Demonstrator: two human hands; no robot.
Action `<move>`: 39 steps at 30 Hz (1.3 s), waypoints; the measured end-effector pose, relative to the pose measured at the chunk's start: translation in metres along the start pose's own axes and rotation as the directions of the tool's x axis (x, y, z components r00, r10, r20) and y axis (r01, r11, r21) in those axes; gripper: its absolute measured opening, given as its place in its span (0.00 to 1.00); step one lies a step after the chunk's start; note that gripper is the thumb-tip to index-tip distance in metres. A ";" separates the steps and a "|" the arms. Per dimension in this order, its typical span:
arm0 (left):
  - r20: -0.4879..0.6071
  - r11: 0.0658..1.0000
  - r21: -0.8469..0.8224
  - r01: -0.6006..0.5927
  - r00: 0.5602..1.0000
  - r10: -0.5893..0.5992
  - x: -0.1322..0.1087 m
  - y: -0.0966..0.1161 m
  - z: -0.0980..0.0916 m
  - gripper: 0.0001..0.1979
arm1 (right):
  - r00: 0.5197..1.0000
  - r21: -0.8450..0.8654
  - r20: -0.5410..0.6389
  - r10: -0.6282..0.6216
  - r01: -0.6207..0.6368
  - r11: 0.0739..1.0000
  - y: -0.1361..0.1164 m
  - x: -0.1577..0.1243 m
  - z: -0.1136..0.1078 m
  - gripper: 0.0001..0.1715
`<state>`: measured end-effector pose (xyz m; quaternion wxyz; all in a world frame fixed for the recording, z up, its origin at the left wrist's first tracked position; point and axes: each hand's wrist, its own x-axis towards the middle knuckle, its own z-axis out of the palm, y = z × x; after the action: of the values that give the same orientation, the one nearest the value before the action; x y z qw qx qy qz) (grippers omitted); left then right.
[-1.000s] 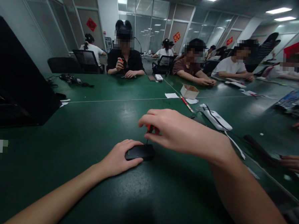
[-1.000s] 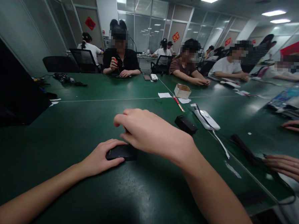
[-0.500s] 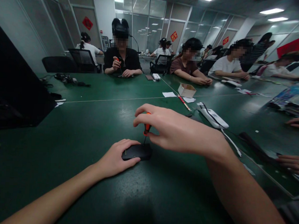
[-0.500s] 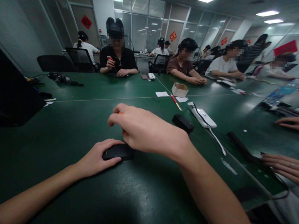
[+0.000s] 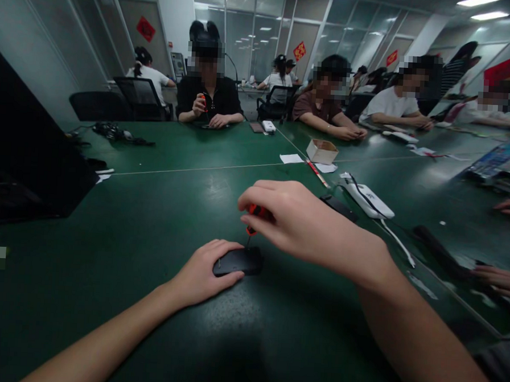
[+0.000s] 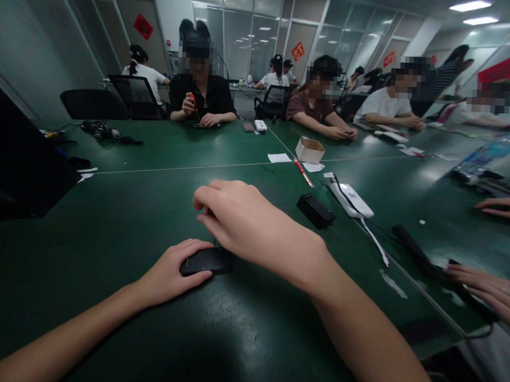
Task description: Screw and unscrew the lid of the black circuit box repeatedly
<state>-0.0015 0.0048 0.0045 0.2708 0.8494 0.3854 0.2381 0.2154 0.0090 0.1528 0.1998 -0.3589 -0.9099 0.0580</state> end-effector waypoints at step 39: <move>-0.081 0.996 0.023 -0.087 0.993 0.088 -0.004 0.002 0.005 0.18 | 0.976 0.062 0.103 -0.194 0.189 0.980 -0.009 -0.006 -0.008 0.08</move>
<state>0.0001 -0.0004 0.0013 0.2360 0.8576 0.3607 0.2805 0.2166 -0.0022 0.1605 0.1641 -0.2605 -0.9479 0.0816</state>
